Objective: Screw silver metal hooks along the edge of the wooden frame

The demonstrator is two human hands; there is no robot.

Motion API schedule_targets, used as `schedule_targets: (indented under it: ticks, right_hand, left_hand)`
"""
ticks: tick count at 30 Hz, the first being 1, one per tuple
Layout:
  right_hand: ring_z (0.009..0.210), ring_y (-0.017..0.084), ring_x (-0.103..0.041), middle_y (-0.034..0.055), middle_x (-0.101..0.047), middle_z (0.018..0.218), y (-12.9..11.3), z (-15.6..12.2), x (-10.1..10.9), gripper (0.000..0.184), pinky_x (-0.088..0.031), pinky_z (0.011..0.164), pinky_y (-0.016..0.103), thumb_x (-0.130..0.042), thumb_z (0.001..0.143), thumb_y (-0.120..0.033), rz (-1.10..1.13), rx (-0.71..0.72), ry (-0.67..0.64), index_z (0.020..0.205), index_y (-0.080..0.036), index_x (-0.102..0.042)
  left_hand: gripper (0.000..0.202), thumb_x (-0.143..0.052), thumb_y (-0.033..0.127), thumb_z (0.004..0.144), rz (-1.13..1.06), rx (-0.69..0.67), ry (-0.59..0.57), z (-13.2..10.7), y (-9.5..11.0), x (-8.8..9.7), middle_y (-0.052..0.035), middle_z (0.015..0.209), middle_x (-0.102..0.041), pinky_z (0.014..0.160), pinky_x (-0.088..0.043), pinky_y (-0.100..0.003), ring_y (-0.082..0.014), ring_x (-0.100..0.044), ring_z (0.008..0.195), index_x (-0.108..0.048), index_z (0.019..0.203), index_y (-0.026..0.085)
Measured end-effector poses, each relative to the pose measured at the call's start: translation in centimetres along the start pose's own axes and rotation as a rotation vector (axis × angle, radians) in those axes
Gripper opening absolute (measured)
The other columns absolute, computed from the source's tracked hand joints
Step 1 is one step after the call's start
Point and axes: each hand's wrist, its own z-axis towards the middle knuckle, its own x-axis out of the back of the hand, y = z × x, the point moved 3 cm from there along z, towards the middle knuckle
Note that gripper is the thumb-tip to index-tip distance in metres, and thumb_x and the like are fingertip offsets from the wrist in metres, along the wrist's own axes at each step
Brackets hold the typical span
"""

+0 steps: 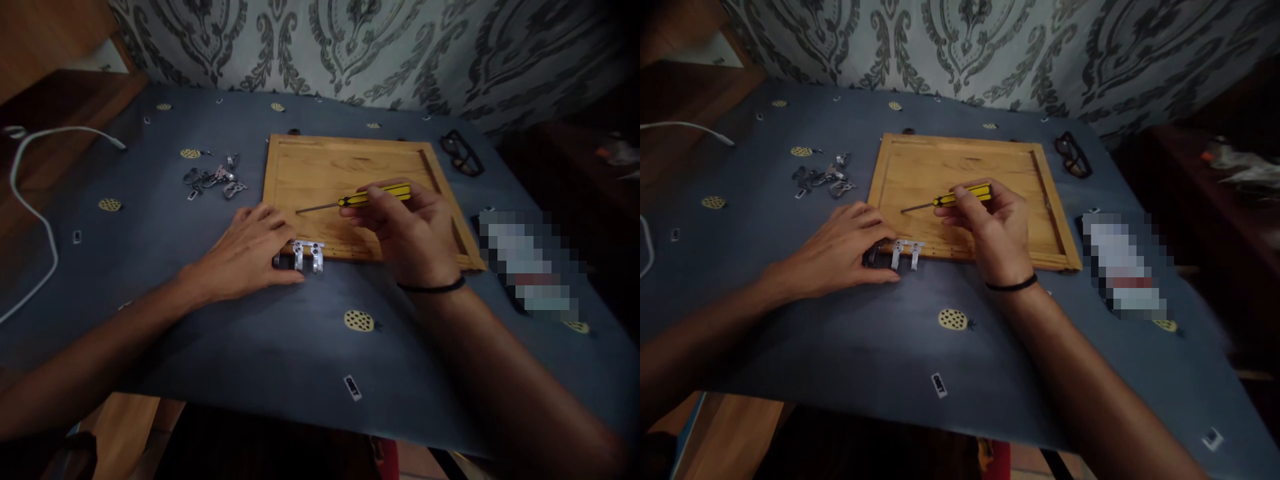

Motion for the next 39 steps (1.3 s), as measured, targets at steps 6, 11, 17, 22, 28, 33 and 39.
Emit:
schedule_targets:
  ticks: [6, 11, 17, 22, 28, 33, 39]
  right_hand:
    - [0.064, 0.014, -0.072, -0.0014, -0.071, 0.072, 1.1, 1.3, 1.1, 0.029, -0.057, 0.059, 0.025, -0.083, 0.073, -0.039, -0.095, -0.036, 0.008, 0.087, -0.021, -0.065]
    - [0.064, 0.015, -0.065, -0.0007, -0.068, 0.067, 1.4, 2.2, 2.2, 0.007, -0.051, 0.058, 0.026, -0.077, 0.074, -0.023, -0.356, 0.095, 0.02, 0.076, -0.02, -0.07]
    - [0.076, 0.021, -0.07, 0.0034, -0.076, 0.082, 2.5, 2.7, 2.1, 0.005, -0.056, 0.072, 0.034, -0.072, 0.074, -0.02, -0.619, 0.241, -0.103, 0.079, -0.021, -0.073]
    - [0.083, 0.022, -0.072, 0.004, -0.078, 0.09, 2.8, 2.5, 1.9, 0.014, -0.058, 0.08, 0.036, -0.069, 0.075, -0.016, -0.645, 0.29, -0.15, 0.086, -0.021, -0.075]
    - [0.094, 0.023, -0.073, 0.0065, -0.077, 0.1, 0.4, 2.5, 3.1, 0.014, -0.058, 0.089, 0.04, -0.063, 0.088, -0.023, -0.638, 0.438, 0.006, 0.097, -0.02, -0.073]
    - [0.089, 0.02, -0.074, 0.0059, -0.077, 0.098, -1.8, 0.0, 3.9, 0.018, -0.059, 0.081, 0.035, -0.054, 0.098, -0.023, -0.745, 0.637, 0.137, 0.105, -0.019, -0.07]
    - [0.084, 0.021, -0.071, 0.0063, -0.076, 0.093, -1.7, -5.2, 5.0, 0.018, -0.057, 0.077, 0.035, -0.06, 0.094, -0.013, -0.833, 0.871, 0.103, 0.106, -0.022, -0.068]
  left_hand:
    - [0.051, -0.069, 0.068, 0.085, -0.013, 0.021, 0.128, 0.0, -0.9, 1.6, -0.0062, 0.099, -0.067, 0.089, -0.043, -0.042, -0.0281, -0.056, 0.102, -0.07, 0.099, 0.019]
    - [0.035, -0.058, 0.05, 0.098, -0.089, 0.122, 0.267, -0.3, -2.0, 3.8, -0.0064, 0.101, -0.07, 0.085, -0.046, -0.037, -0.024, -0.06, 0.096, -0.071, 0.1, 0.018]
    - [0.026, -0.056, 0.04, 0.097, -0.086, 0.147, 0.267, -0.1, -3.1, 3.9, -0.0037, 0.094, -0.071, 0.096, -0.047, -0.041, -0.021, -0.062, 0.087, -0.072, 0.097, 0.019]
    - [0.03, -0.056, 0.043, 0.094, -0.088, 0.192, 0.3, 0.1, -4.6, 3.8, -0.0047, 0.095, -0.072, 0.084, -0.05, -0.036, -0.0213, -0.064, 0.087, -0.074, 0.1, 0.019]
    - [0.028, -0.06, 0.046, 0.086, -0.139, 0.322, 0.513, -0.4, -8.7, 4.7, -0.005, 0.095, -0.075, 0.073, -0.049, -0.034, -0.022, -0.065, 0.084, -0.075, 0.092, 0.022]
    - [0.037, -0.055, 0.049, 0.087, -0.124, 0.445, 0.657, -1.7, -13.4, 5.9, -0.0075, 0.094, -0.075, 0.075, -0.052, -0.035, -0.0238, -0.068, 0.089, -0.073, 0.092, 0.018]
    - [0.029, -0.05, 0.04, 0.086, -0.118, 0.528, 0.67, -2.7, -16.9, 6.0, -0.0045, 0.088, -0.075, 0.081, -0.054, -0.035, -0.0227, -0.067, 0.087, -0.071, 0.089, 0.021]
